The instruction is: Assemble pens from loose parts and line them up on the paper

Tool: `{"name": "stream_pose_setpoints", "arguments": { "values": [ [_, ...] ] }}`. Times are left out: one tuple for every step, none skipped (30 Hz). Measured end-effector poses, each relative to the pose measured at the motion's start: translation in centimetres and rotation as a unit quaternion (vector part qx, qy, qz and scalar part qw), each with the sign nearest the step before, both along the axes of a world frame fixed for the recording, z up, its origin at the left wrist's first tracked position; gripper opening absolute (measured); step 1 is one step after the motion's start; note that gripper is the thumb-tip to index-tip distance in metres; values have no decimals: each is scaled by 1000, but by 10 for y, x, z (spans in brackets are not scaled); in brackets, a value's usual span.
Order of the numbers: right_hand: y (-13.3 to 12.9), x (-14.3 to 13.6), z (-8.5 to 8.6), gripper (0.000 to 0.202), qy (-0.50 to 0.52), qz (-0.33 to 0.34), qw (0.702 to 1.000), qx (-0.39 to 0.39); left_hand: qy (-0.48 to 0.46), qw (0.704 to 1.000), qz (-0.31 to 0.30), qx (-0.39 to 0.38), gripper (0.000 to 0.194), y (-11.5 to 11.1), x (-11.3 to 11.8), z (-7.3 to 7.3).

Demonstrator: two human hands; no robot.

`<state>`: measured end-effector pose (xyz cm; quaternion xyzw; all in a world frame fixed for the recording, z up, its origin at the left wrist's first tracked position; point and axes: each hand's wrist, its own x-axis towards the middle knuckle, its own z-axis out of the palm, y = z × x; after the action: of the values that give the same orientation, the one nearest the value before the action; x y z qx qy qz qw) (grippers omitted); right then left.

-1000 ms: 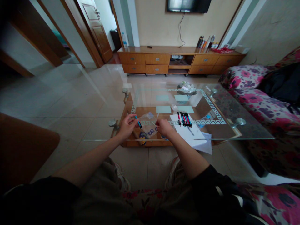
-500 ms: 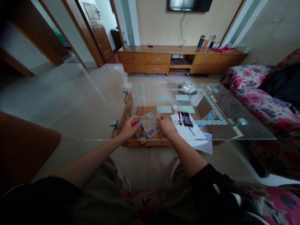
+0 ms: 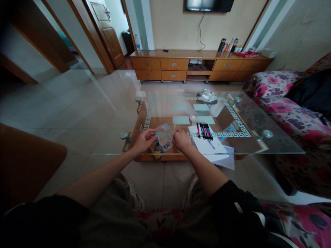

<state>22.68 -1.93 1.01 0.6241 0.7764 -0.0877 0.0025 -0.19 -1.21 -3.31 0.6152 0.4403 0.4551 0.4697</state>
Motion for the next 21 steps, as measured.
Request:
{"name": "stream_pose_setpoints", "arguments": {
  "values": [
    [-1,-1,0,26,-3,-3,1000,0,3,1000,-2,3,32,0,0,0],
    [-1,-2,0,26,-4,-3,1000,0,5,1000,-4,5,32,0,0,0],
    [-1,-3,0,27,-5,-1,1000,0,7,1000,-7,5,32,0,0,0],
    [-2,-4,-1,28,-7,3,1000,1,8,1000,-9,5,31,0,0,0],
    [-2,-5,-1,28,-9,8,1000,1,7,1000,-11,4,32,0,0,0],
    [-3,-5,-1,28,-12,11,1000,0,6,1000,-13,3,32,0,0,0],
    [-3,-6,-1,28,-13,14,1000,-2,5,1000,-15,1,33,0,0,-1],
    [-4,-7,-1,27,-14,16,1000,-5,2,1000,-20,-2,33,-1,0,-1],
    [-4,-8,-2,26,-15,18,1000,-9,-1,1000,-26,-7,34,-1,0,-1],
    [-5,-9,-2,25,-17,19,1000,-13,-4,999,-33,-14,35,-1,0,-1],
    [-6,-10,-2,24,-20,21,999,-16,-8,999,-41,-23,36,-2,0,-1],
    [-7,-11,-3,24,-22,25,999,-18,-12,998,-50,-33,37,-2,1,-2],
    [-7,-11,-3,24,-24,28,999,-19,-16,997,-58,-43,38,-2,1,-2],
    [-8,-12,-3,25,-25,29,999,-19,-19,996,-66,-50,38,-3,1,-2],
    [-8,-13,-3,27,-23,28,999,-18,-21,996,-71,-55,39,-3,1,-2],
    [-8,-13,-3,28,-18,24,999,-17,-22,995,-75,-58,39,-3,1,-2],
    [-7,-13,-3,28,-11,17,1000,-18,-23,995,-78,-59,39,-3,1,-2],
    [-6,-13,-3,28,-2,7,1000,-22,-23,995,-78,-59,38,-3,1,-2],
    [-4,-13,-2,26,13,-4,1000,-27,-23,995,-79,-58,38,-3,1,-2],
    [-2,-12,-2,23,35,-14,999,-31,-21,995,-80,-57,38,-3,1,-3],
    [1,-11,-2,21,64,-27,997,-34,-19,995,-81,-55,38,-3,1,-3]
  ]
}}
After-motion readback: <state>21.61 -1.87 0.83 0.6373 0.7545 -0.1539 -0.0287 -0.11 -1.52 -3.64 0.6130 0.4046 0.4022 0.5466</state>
